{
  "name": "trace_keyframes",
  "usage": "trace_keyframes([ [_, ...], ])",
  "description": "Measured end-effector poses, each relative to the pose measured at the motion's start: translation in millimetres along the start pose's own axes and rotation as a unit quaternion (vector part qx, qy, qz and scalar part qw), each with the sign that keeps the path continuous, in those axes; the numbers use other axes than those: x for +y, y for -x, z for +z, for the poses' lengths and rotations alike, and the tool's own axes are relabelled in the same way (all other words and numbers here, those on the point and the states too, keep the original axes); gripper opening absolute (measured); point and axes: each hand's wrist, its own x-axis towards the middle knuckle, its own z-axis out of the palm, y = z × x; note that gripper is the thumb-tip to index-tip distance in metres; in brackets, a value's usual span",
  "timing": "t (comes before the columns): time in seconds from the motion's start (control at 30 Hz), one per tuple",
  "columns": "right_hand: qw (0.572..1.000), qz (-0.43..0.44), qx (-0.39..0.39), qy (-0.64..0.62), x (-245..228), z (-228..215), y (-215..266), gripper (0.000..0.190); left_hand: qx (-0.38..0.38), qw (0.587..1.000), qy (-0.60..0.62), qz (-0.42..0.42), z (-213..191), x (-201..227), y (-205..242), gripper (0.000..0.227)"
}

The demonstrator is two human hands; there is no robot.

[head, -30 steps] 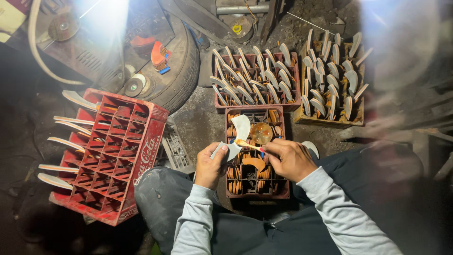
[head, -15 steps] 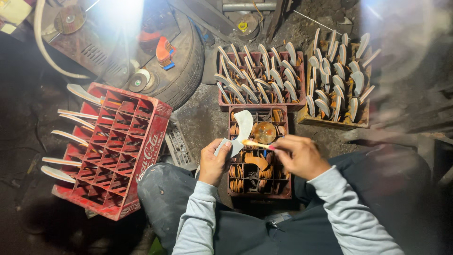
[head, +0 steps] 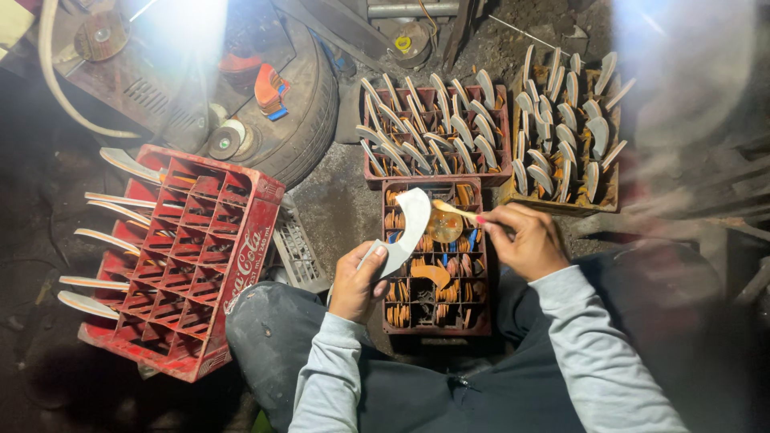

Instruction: The person sits on the floor and applies a liquid adhesive to the soles of sandals using a brush. They pick up each sandal from a crate, apply the glue, and place it back into the crate.

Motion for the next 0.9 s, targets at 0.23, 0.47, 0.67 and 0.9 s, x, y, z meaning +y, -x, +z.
trace_keyframes([
  [0.23,0.995,-0.1,-0.007,-0.018,-4,8,-4,0.013,0.009,0.999,-0.036,0.016,-3,-3,-7,0.024],
  [0.47,0.996,-0.083,0.025,0.021,-6,10,-8,0.012,0.037,0.996,-0.079,0.021,-6,-8,-13,0.022],
  [0.67,0.994,-0.108,-0.027,0.005,-25,33,11,0.014,0.083,0.994,-0.075,0.015,-5,-11,-12,0.019],
  [0.9,0.993,-0.075,-0.091,0.022,-32,32,14,0.015,0.086,0.993,-0.077,0.02,-4,-12,-14,0.019],
])
